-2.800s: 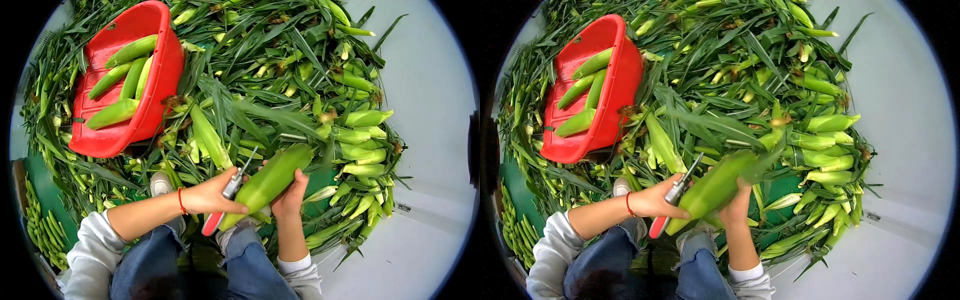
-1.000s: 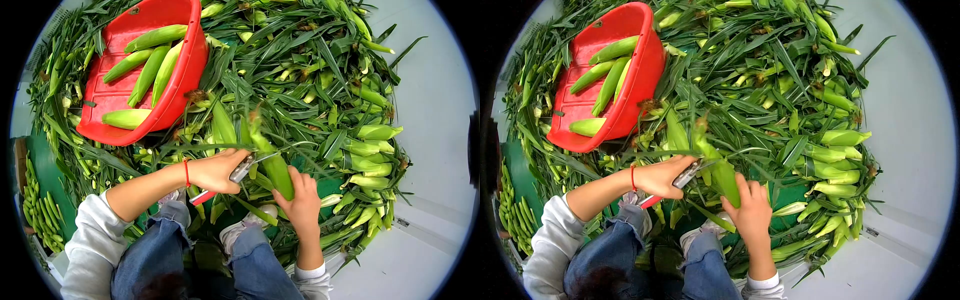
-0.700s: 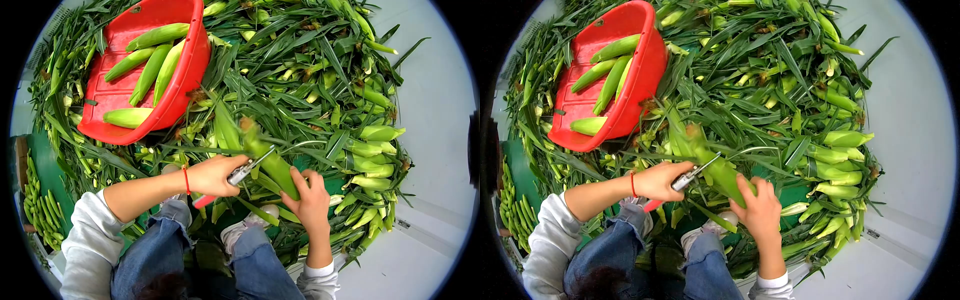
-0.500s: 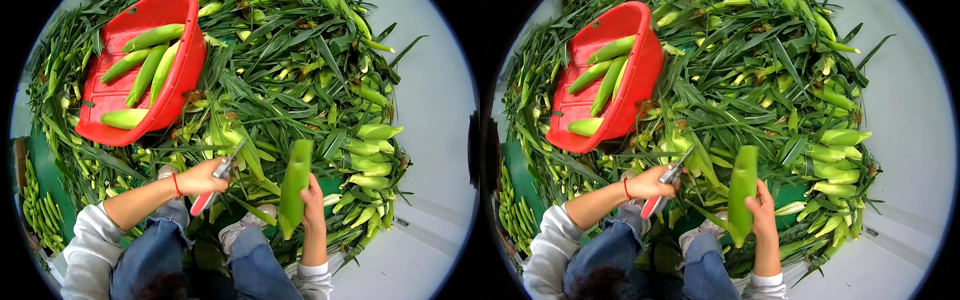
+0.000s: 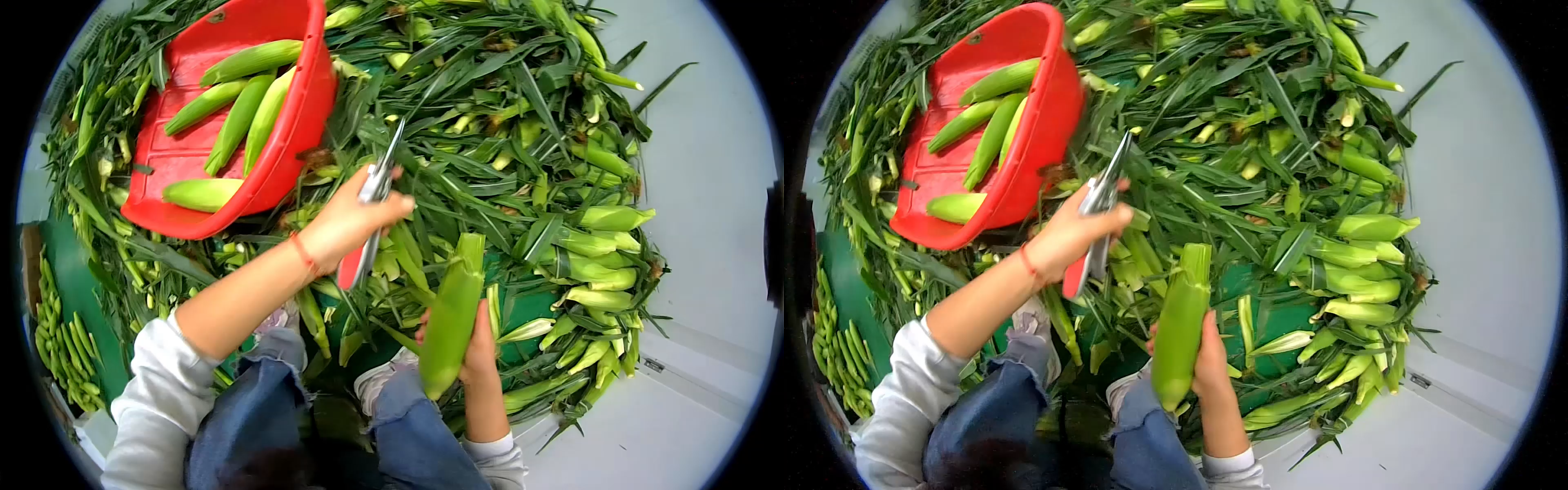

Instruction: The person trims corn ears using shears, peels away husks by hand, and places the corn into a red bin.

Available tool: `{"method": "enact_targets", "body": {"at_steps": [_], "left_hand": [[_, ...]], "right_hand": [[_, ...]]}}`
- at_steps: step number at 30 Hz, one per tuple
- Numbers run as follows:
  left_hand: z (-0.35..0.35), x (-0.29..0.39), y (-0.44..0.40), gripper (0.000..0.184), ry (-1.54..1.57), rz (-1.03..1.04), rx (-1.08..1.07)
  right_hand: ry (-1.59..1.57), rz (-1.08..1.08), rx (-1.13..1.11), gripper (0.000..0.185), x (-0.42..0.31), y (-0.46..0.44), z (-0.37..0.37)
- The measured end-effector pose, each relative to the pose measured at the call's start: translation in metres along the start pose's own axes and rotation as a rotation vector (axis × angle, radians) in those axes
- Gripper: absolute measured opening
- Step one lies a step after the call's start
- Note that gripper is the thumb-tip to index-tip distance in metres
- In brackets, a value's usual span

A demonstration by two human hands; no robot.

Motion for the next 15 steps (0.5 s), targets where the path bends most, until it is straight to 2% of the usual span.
{"method": "enact_targets", "body": {"at_steps": [2, 3, 5, 6, 7, 9, 10, 11, 12, 14, 15], "left_hand": [[0.003, -0.013, 0.03, 0.056, -0.016, -0.011, -0.085], [0.007, -0.028, 0.061, 0.066, 0.137, -0.048, -0.196], [0.006, -0.037, 0.078, 0.072, 0.143, -0.058, -0.259], [0.007, -0.034, 0.088, 0.075, 0.147, 0.074, -0.306], [0.001, -0.043, 0.094, 0.079, 0.037, 0.065, -0.244], [-0.026, -0.019, 0.104, 0.075, 0.252, -0.106, -0.241], [-0.048, -0.022, 0.11, 0.074, 0.353, 0.0, -0.105], [-0.069, -0.023, 0.108, 0.07, 0.644, 0.093, -0.154], [-0.065, 0.005, 0.104, 0.066, 0.679, 0.204, -0.118], [-0.069, 0.05, 0.092, 0.057, 0.675, 0.391, 0.007], [-0.084, 0.06, 0.085, 0.053, 0.633, 0.449, 0.109]], "right_hand": [[-0.069, -0.143, 0.177, 0.067, 0.007, -0.025, 0.007], [-0.114, -0.256, 0.32, 0.067, 0.004, -0.023, 0.003], [0.072, -0.34, 0.237, 0.065, -0.007, -0.009, 0.043], [0.222, -0.487, 0.127, 0.061, -0.01, 0.006, 0.055], [0.387, -0.591, -0.051, 0.059, -0.011, 0.007, 0.071], [0.552, -0.478, -0.355, 0.049, -0.03, 0.027, 0.068], [0.847, -0.675, -0.252, 0.042, -0.044, 0.022, 0.04], [0.782, -0.659, 0.15, 0.038, -0.042, 0.016, 0.006], [0.601, -0.55, 0.511, 0.031, -0.052, 0.014, -0.03], [0.087, -0.794, 0.771, 0.023, -0.069, 0.009, -0.141], [0.079, -0.773, 1.005, 0.028, -0.088, 0.019, -0.175]]}}
Point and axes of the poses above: each hand's wrist, its own y-axis away from the middle knuckle, its own z-axis out of the palm, x = y × z, the point moved 2 cm from there along -y, towards the middle knuckle, and after that the axes turned 9 degrees about z, right-handed, at the moved point
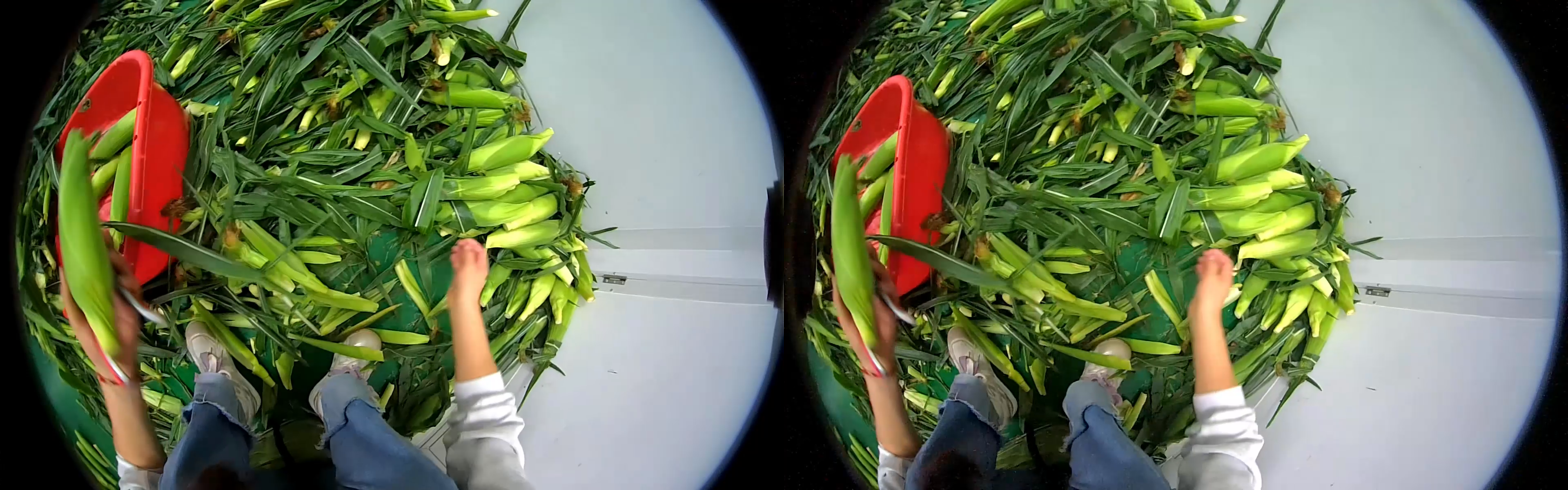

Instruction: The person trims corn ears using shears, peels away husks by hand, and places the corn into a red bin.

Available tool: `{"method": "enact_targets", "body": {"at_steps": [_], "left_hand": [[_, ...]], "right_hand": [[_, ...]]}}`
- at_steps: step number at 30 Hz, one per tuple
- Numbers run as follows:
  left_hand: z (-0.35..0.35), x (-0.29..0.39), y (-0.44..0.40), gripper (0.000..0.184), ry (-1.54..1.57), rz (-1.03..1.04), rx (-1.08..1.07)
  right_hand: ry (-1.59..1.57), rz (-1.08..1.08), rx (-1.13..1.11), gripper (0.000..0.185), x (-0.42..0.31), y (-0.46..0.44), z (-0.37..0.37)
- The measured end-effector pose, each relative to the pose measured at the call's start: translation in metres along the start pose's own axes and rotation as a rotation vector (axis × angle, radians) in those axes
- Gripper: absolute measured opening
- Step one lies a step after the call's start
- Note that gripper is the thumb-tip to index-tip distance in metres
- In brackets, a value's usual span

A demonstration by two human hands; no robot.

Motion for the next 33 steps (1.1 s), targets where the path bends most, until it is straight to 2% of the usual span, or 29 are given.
{"method": "enact_targets", "body": {"at_steps": [2, 4, 5, 6, 8, 9, 10, 12, 14, 16, 18, 19, 20, 21, 22, 23, 24, 25, 26, 28, 29, 31, 32, 33], "left_hand": [[-0.055, 0.018, -0.026, 0.054, -0.022, 0.059, 0.137], [-0.044, 0.016, -0.027, 0.057, 0.048, 0.022, 0.373], [-0.034, 0.011, -0.018, 0.057, 0.045, -0.078, 0.329], [-0.031, 0.006, -0.009, 0.058, -0.038, -0.105, 0.182], [0.005, -0.02, 0.01, 0.055, -0.135, -0.164, 0.119], [0.019, -0.03, 0.017, 0.057, -0.22, -0.225, 0.019], [0.03, -0.039, 0.024, 0.058, -0.304, -0.287, -0.082], [0.045, -0.063, 0.037, 0.061, -0.361, -0.548, -0.19], [0.054, -0.096, 0.052, 0.061, -0.304, -0.793, -0.241], [0.065, -0.127, 0.068, 0.06, -0.221, -0.914, -0.31], [0.077, -0.15, 0.079, 0.059, -0.127, -0.952, -0.351], [0.076, -0.16, 0.083, 0.06, -0.097, -0.924, -0.34], [0.076, -0.166, 0.083, 0.06, -0.07, -0.895, -0.333], [0.083, -0.159, 0.076, 0.05, -0.037, -0.884, -0.19], [0.072, -0.158, 0.067, 0.053, -0.121, -0.836, -0.174], [0.059, -0.154, 0.058, 0.058, -0.403, -0.679, -0.303], [0.048, -0.15, 0.052, 0.062, -0.681, -0.518, -0.431], [0.045, -0.147, 0.051, 0.07, -0.93, -0.407, -0.543], [0.047, -0.142, 0.054, 0.071, -1.145, -0.195, -0.687], [0.042, -0.149, 0.057, 0.07, -1.238, 0.12, -0.852], [0.043, -0.149, 0.056, 0.07, -1.22, 0.183, -0.878], [0.044, -0.148, 0.049, 0.072, -1.193, 0.318, -0.913], [0.042, -0.147, 0.049, 0.071, -1.172, 0.112, -0.869], [0.04, -0.144, 0.05, 0.071, -1.145, -0.089, -0.819]], "right_hand": [[0.053, -0.078, 0.138, 0.041, 0.01, -0.068, -0.034], [-0.025, 0.173, 0.199, 0.05, -0.007, -0.1, -0.027], [0.015, 0.301, 0.151, 0.051, -0.015, -0.111, -0.023], [0.035, 0.31, 0.178, 0.05, -0.021, -0.114, -0.014], [0.081, 0.324, 0.234, 0.05, -0.032, -0.109, -0.002], [0.024, 0.347, 0.258, 0.053, -0.024, -0.115, -0.007], [0.017, 0.199, 0.234, 0.052, -0.027, -0.101, -0.005], [-0.002, -0.106, 0.178, 0.051, -0.034, -0.053, -0.005], [0.01, -0.452, 0.125, 0.058, -0.044, 0.024, 0.009], [0.316, -0.726, 0.208, 0.067, -0.042, 0.095, 0.01], [0.417, -1.013, 0.2, 0.07, -0.049, 0.162, 0.028], [0.514, -1.082, 0.047, 0.064, -0.04, 0.181, 0.031], [0.49, -1.035, -0.13, 0.06, -0.031, 0.199, 0.04], [0.465, -0.968, -0.299, 0.056, -0.021, 0.217, 0.049], [0.327, -0.778, -0.485, 0.052, -0.011, 0.232, 0.059], [0.189, -0.396, -0.644, 0.045, 0.013, 0.226, 0.053], [0.037, -0.127, -0.754, 0.042, 0.026, 0.214, 0.053], [-0.12, 0.11, -0.712, 0.041, 0.012, 0.216, 0.069], [-0.275, 0.348, -0.646, 0.04, -0.003, 0.215, 0.09], [-0.281, 0.407, -0.534, 0.041, 0.002, 0.206, 0.12], [-0.214, 0.42, -0.601, 0.041, 0.007, 0.197, 0.129], [-0.175, 0.515, -0.459, 0.043, -0.023, 0.2, 0.144], [-0.156, 0.567, -0.386, 0.044, -0.031, 0.204, 0.146], [-0.346, 0.39, -0.532, 0.04, -0.027, 0.2, 0.145]]}}
Point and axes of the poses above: each hand's wrist, its own y-axis away from the middle knuckle, its own z-axis out of the palm, x = y × z, the point moved 2 cm from there along -y, towards the middle knuckle, and after that the axes turned 9 degrees about z, right-handed, at the moved point
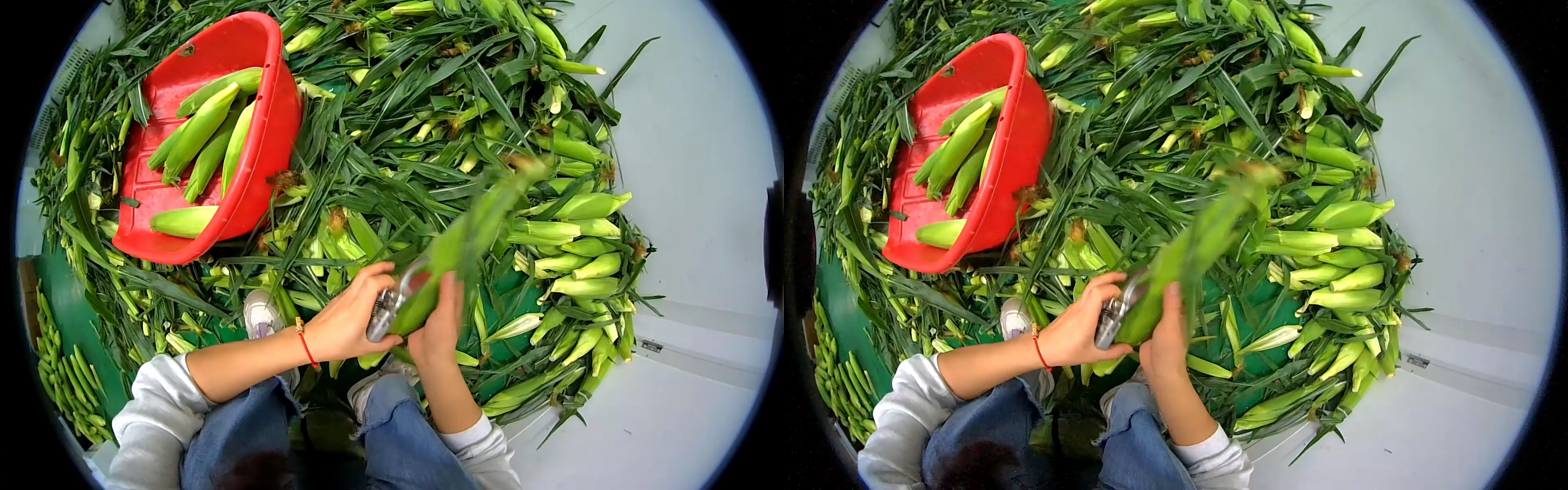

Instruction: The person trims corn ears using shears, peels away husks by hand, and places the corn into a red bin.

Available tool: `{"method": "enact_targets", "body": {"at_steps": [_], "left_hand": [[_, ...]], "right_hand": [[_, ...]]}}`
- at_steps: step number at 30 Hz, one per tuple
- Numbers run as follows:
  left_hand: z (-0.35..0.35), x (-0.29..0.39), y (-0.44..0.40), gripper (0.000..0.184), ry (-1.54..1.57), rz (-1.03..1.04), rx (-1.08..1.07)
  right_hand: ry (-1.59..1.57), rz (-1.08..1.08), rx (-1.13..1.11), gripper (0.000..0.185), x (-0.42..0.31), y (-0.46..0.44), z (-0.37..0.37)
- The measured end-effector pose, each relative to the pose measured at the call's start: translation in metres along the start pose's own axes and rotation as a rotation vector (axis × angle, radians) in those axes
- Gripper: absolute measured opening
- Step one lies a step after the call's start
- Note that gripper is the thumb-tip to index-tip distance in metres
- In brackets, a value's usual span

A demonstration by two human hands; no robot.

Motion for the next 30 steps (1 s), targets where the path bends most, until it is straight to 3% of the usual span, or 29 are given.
{"method": "enact_targets", "body": {"at_steps": [1, 3, 4, 5, 6, 7, 9, 10, 11, 13, 14, 15, 17, 20, 23, 24, 25, 27, 28, 29, 30], "left_hand": [[-0.001, -0.002, 0.003, 0.071, 0.103, -0.155, -0.052], [-0.009, -0.006, 0.005, 0.064, 0.379, -0.365, -0.066], [-0.009, -0.012, 0.009, 0.062, 0.582, -0.381, -0.005], [-0.009, -0.018, 0.014, 0.061, 0.784, -0.396, 0.056], [-0.013, -0.007, 0.01, 0.055, 1.112, -0.439, 0.199], [-0.02, -0.007, 0.014, 0.042, 1.057, -0.47, 0.29], [-0.033, -0.015, 0.009, 0.038, 1.486, -0.322, 0.359], [-0.033, -0.016, 0.01, 0.043, 1.572, -0.365, 0.59], [-0.033, -0.02, 0.017, 0.04, 1.667, -0.428, 0.569], [-0.014, -0.027, 0.037, 0.04, 1.615, -0.657, 0.349], [-0.002, -0.024, 0.047, 0.05, 1.505, -0.838, 0.207], [0.008, -0.014, 0.051, 0.054, 1.42, -0.9, 0.012], [0.028, 0.004, 0.049, 0.058, 1.419, -0.935, -0.181], [0.035, 0.025, 0.026, 0.06, 1.496, -0.825, -0.118], [0.043, 0.009, 0.013, 0.059, 1.413, -0.712, 0.02], [0.042, 0.01, 0.013, 0.058, 1.312, -0.689, -0.028], [0.044, 0.016, 0.017, 0.052, 1.359, -0.779, 0.025], [0.041, 0.008, 0.024, 0.044, 1.228, -0.794, -0.077], [0.034, 0.006, 0.025, 0.04, 1.013, -0.694, -0.15], [0.024, 0.003, 0.022, 0.044, 0.582, -0.542, -0.29], [0.016, 0.006, 0.017, 0.052, 0.406, -0.498, -0.408]], "right_hand": [[0.016, -0.114, 0.007, 0.041, 0.003, -0.007, -0.007], [-0.123, 0.037, 0.01, 0.047, 0.004, -0.009, -0.018], [-0.24, 0.026, -0.094, 0.049, -0.002, -0.008, -0.013], [-0.343, 0.002, -0.016, 0.049, 0.001, -0.01, -0.017], [-0.389, -0.035, -0.242, 0.049, -0.003, -0.018, -0.025], [-0.432, -0.074, -0.472, 0.05, -0.015, -0.021, -0.023], [-0.588, -0.053, -0.174, 0.055, -0.035, -0.017, -0.021], [-0.527, -0.119, -0.143, 0.054, -0.041, -0.022, -0.032], [-0.466, -0.184, -0.115, 0.053, -0.046, -0.03, -0.045], [-0.336, -0.312, -0.029, 0.048, -0.05, -0.034, -0.054], [-0.265, -0.374, 0.042, 0.048, -0.049, -0.034, -0.056], [-0.192, -0.434, 0.115, 0.048, -0.048, -0.033, -0.058], [-0.101, -0.51, 0.125, 0.045, -0.042, -0.026, -0.049], [-0.081, -0.528, 0.122, 0.05, -0.032, -0.013, -0.039], [-0.027, -0.488, 0.028, 0.054, -0.021, -0.011, -0.043], [-0.022, -0.485, 0.05, 0.054, -0.021, -0.012, -0.043], [-0.017, -0.486, 0.073, 0.054, -0.022, -0.014, -0.042], [-0.004, -0.449, 0.101, 0.062, -0.028, -0.011, -0.048], [0.087, -0.43, 0.119, 0.066, -0.03, -0.015, -0.057], [0.171, -0.41, 0.134, 0.072, -0.031, -0.019, -0.066], [0.377, -0.441, 0.142, 0.075, -0.034, -0.015, -0.073]]}}
Point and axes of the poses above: each hand's wrist, its own y-axis away from the middle knuckle, its own z-axis out of the palm, x = y × z, the point moved 2 cm from there along -y, towards the middle knuckle, and after that the axes turned 9 degrees about z, right-handed, at the moved point
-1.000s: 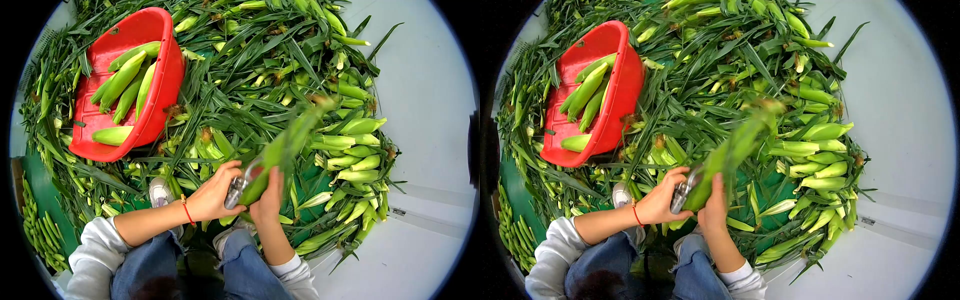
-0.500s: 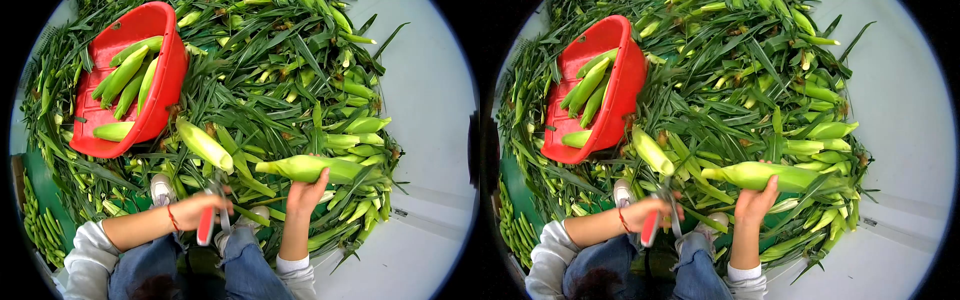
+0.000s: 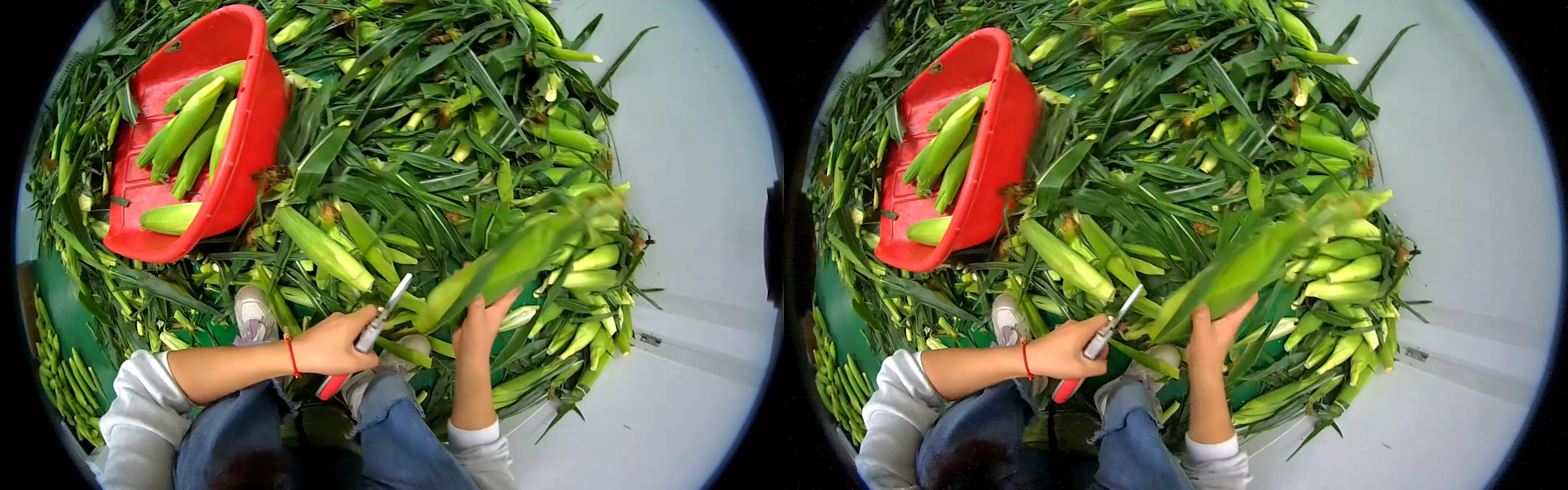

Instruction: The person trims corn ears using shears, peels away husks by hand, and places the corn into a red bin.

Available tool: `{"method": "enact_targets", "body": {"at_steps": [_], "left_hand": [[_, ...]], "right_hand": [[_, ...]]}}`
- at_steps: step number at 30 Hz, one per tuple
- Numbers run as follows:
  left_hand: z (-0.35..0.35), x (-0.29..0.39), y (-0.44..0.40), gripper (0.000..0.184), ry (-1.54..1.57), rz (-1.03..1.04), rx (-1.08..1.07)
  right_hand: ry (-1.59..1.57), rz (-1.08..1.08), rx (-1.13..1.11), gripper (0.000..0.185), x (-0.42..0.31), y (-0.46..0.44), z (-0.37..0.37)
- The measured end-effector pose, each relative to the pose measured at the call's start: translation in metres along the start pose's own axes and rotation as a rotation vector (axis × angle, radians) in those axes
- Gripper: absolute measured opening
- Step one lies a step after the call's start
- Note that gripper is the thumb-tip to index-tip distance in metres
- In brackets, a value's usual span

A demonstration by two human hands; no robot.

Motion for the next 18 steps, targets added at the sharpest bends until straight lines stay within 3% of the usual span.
{"method": "enact_targets", "body": {"at_steps": [1, 2, 4, 7, 9, 11, 17, 18], "left_hand": [[-0.006, 0.005, -0.001, 0.06, -0.203, -0.015, -0.065], [-0.008, 0.01, -0.002, 0.069, -0.291, 0.137, 0.021], [-0.014, 0.018, -0.01, 0.085, -0.413, 0.334, 0.062], [-0.035, 0.025, -0.018, 0.085, -0.49, 0.384, 0.208], [-0.051, 0.03, -0.02, 0.084, -0.595, 0.288, 0.192], [-0.061, 0.037, -0.017, 0.081, -0.655, 0.184, 0.03], [-0.054, 0.022, -0.009, 0.07, -0.597, 0.31, 0.2], [-0.055, 0.017, -0.009, 0.063, -0.596, 0.313, 0.229]], "right_hand": [[0.196, -0.05, -0.036, 0.079, -0.004, 0.001, -0.002], [0.237, 0.085, -0.053, 0.081, -0.008, 0.005, -0.005], [0.546, 0.064, -0.148, 0.077, -0.015, 0.012, -0.006], [0.901, 0.063, -0.185, 0.072, -0.005, 0.024, -0.013], [1.089, 0.056, -0.243, 0.07, -0.003, 0.025, -0.014], [1.114, -0.013, -0.315, 0.066, -0.016, 0.026, -0.005], [1.234, -0.294, -0.408, 0.065, -0.052, 0.02, 0.003], [1.263, -0.257, -0.418, 0.066, -0.054, 0.016, -0.001]]}}
Point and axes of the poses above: each hand's wrist, its own y-axis away from the middle knuckle, its own z-axis out of the palm, x = y × z, the point moved 2 cm from there along -y, towards the middle knuckle, and after that the axes turned 9 degrees about z, right-handed, at the moved point
